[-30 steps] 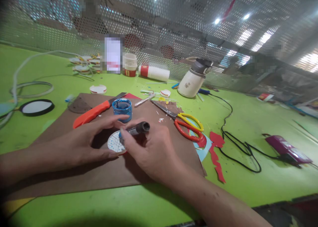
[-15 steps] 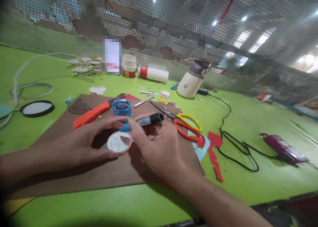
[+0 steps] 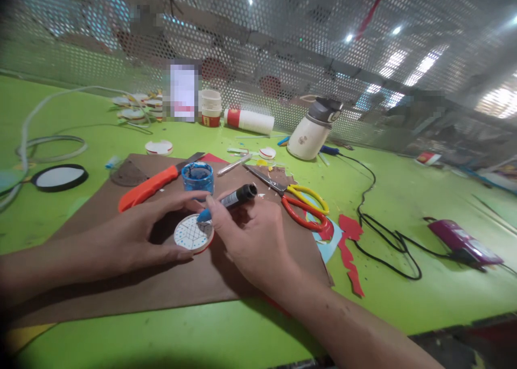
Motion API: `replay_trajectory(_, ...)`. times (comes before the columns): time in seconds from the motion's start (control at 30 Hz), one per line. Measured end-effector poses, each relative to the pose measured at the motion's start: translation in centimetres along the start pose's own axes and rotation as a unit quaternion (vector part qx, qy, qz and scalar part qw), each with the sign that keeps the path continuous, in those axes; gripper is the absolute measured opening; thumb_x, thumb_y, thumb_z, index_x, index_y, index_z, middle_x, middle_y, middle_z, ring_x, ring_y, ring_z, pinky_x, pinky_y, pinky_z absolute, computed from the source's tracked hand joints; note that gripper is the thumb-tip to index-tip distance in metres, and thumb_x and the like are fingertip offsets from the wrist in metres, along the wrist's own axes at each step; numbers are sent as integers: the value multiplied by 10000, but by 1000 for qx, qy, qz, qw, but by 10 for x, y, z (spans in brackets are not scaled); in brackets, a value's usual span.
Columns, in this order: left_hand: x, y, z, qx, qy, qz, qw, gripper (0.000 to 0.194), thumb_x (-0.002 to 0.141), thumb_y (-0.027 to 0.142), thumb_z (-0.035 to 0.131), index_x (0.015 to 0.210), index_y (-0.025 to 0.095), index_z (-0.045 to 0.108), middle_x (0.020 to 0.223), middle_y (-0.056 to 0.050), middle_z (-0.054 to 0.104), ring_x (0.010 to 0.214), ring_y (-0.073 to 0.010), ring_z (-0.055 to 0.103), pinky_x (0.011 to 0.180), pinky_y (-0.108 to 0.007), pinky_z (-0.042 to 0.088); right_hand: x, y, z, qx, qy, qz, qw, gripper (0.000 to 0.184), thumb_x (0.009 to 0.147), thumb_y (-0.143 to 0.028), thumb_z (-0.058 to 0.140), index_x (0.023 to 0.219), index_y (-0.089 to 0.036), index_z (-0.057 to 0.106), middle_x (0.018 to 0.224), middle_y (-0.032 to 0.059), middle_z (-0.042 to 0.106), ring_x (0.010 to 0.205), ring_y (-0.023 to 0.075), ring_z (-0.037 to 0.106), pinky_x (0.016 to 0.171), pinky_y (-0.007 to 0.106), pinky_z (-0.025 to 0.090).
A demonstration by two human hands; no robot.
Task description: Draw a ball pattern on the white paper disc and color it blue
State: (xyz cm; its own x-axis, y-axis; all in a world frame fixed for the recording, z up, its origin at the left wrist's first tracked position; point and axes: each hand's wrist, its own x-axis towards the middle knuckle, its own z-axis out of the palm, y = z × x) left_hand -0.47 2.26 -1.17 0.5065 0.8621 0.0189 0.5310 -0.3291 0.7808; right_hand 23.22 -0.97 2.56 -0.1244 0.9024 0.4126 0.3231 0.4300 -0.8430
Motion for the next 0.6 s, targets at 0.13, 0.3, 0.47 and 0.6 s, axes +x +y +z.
replay_trajectory(0.13, 1, 0, 2, -4, 14, 5, 1000, 878, 832, 611, 902, 1622, 284, 706, 1633, -145, 790, 1524, -471, 725, 1285, -624, 605, 0, -1, -1, -7, 5, 1, 1000, 392, 1054, -346, 796, 708, -248, 641, 621, -21, 664, 565, 142, 617, 557, 247, 571)
replay_trajectory(0.3, 1, -1, 1, -6, 15, 29, 999, 869, 851, 586, 944, 1649, 329, 715, 1563, -111, 839, 1477, -452, 762, 1249, -576, 639, 0, -2, 1, 11, -3, 8, 1000, 335, 1038, -306, 797, 722, -241, 704, 619, -19, 703, 554, 144, 647, 551, 240, 580)
replay_trajectory(0.47, -1, 1, 0, 3, 16, 6, 1000, 917, 820, 581, 929, 1668, 317, 698, 1601, -122, 815, 1512, -478, 739, 1273, -630, 621, 0, -2, 1, 13, 3, 1, 1000, 324, 1035, -296, 798, 730, -244, 703, 619, -26, 709, 554, 140, 655, 560, 237, 587)
replay_trajectory(0.6, 1, -1, 1, -3, 15, 4, 1000, 893, 805, 595, 936, 1628, 324, 719, 1601, -126, 812, 1551, -491, 709, 1312, -656, 588, -1, -1, 2, 15, -8, 6, 1000, 246, 1020, -284, 794, 779, -237, 770, 635, -18, 753, 562, 153, 696, 567, 248, 605)
